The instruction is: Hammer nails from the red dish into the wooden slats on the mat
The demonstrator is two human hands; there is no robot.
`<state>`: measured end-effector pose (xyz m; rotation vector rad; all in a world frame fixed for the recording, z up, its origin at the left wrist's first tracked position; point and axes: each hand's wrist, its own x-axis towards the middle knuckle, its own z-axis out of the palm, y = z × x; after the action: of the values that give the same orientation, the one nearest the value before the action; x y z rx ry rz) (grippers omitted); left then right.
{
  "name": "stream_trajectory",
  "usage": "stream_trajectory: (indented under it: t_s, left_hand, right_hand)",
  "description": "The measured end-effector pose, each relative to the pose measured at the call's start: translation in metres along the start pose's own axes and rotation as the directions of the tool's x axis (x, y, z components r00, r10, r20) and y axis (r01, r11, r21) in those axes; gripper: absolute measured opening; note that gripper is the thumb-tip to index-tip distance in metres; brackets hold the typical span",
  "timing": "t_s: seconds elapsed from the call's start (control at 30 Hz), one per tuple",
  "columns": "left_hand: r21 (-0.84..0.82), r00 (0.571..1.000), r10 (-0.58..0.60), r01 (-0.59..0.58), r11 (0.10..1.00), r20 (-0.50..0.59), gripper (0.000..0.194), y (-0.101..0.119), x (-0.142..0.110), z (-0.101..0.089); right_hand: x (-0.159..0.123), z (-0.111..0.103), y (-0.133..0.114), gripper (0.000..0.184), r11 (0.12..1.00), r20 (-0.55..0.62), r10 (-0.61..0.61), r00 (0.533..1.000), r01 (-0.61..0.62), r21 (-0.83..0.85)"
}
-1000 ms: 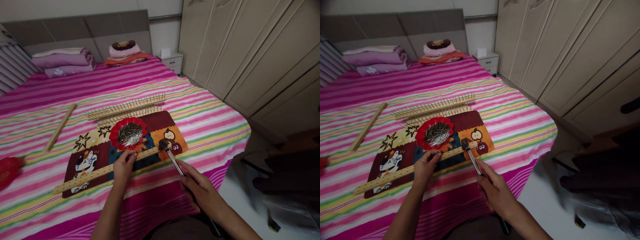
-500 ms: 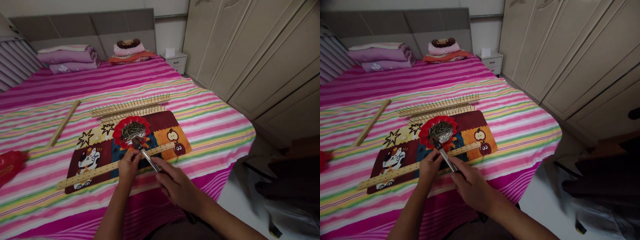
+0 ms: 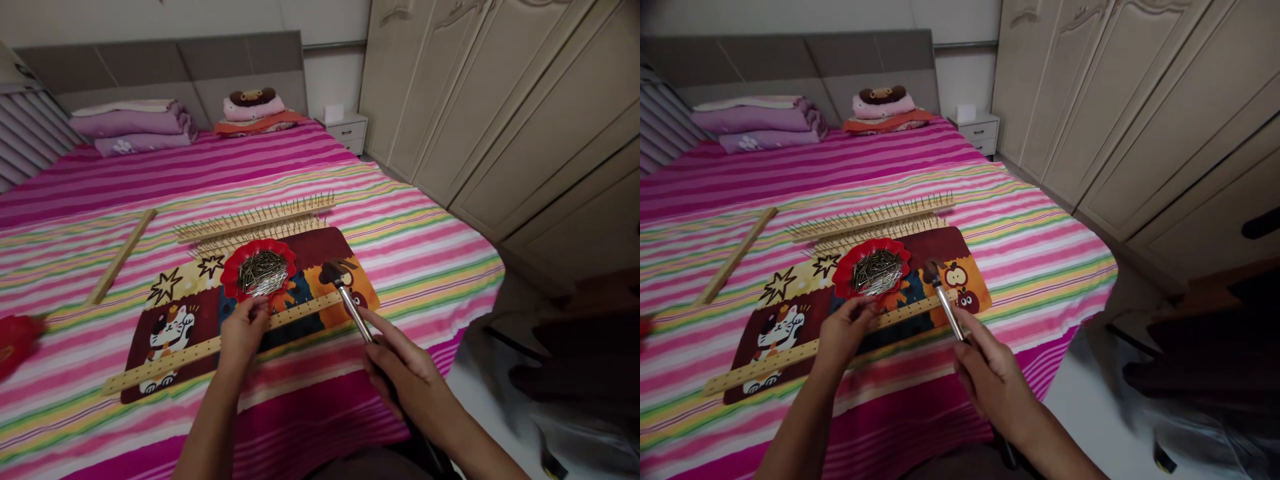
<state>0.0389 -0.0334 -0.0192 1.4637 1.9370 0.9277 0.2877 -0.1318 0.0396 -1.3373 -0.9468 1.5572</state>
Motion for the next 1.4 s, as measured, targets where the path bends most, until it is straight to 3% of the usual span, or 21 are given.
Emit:
stream_trajectory:
  t_s: [0.13, 0.27, 0.37, 0.47, 0.6, 0.7, 0.8, 0.87, 1.0, 1.1, 1.4]
  left_hand:
    - [0.323, 0.986, 0.15, -0.12, 0.939, -0.072, 0.022, 0.019, 0.03, -0.006]
    - [0.502, 0.95, 0.291, -0.309, 0.808, 0.117, 0.024, 0.029, 0.059, 0.006]
    - [0.597, 0.935, 0.258, -0.354, 0.72, 0.243, 0.019, 0.032, 0.07, 0.014]
    - [0.618, 0.928, 0.253, -0.371, 0.693, 0.273, 0.016, 0.032, 0.071, 0.012]
    - [0.446, 0.963, 0.212, -0.265, 0.855, 0.165, 0.012, 0.028, 0.067, -0.003]
    - [0.078, 0.994, 0.06, -0.067, 0.995, 0.092, 0.014, 0.025, 0.06, -0.017]
    - [-0.357, 0.989, -0.058, 0.103, 0.928, 0.135, 0.034, 0.025, 0.049, -0.029]
    - [-0.516, 0.976, -0.081, 0.175, 0.839, 0.201, 0.042, 0.025, 0.04, -0.035]
    - [-0.605, 0.943, -0.156, 0.309, 0.734, 0.292, 0.039, 0.024, 0.022, -0.045]
    - [-0.598, 0.935, -0.193, 0.34, 0.726, 0.298, 0.043, 0.019, 0.01, -0.048]
    - [-0.579, 0.964, -0.228, 0.266, 0.771, 0.138, 0.044, -0.013, -0.009, -0.021]
  right_hand:
    - [-0.003, -0.01, 0.007, 0.063, 0.994, -0.12, 0.082, 0.989, -0.072, 0.083]
    - [-0.004, -0.011, 0.012, 0.062, 0.988, -0.131, 0.121, 0.984, -0.107, 0.11]
    - [-0.004, -0.013, 0.014, 0.061, 0.987, -0.114, 0.12, 0.986, -0.106, 0.12]
    - [-0.004, -0.014, 0.014, 0.062, 0.986, -0.118, 0.117, 0.986, -0.102, 0.13]
    - [-0.003, -0.014, 0.013, 0.066, 0.988, -0.113, 0.109, 0.988, -0.095, 0.122]
    - [-0.004, -0.012, 0.011, 0.067, 0.989, -0.115, 0.113, 0.987, -0.101, 0.105]
    - [-0.005, -0.008, 0.01, 0.065, 0.99, -0.128, 0.127, 0.984, -0.117, 0.083]
    - [-0.006, -0.006, 0.009, 0.064, 0.991, -0.132, 0.124, 0.983, -0.116, 0.07]
    - [-0.007, -0.006, 0.011, 0.066, 0.992, -0.11, 0.106, 0.988, -0.097, 0.079]
    - [-0.007, -0.006, 0.013, 0.068, 0.991, -0.087, 0.107, 0.99, -0.1, 0.086]
    - [-0.01, 0.0, 0.013, 0.064, 0.989, -0.047, 0.128, 0.991, -0.124, 0.08]
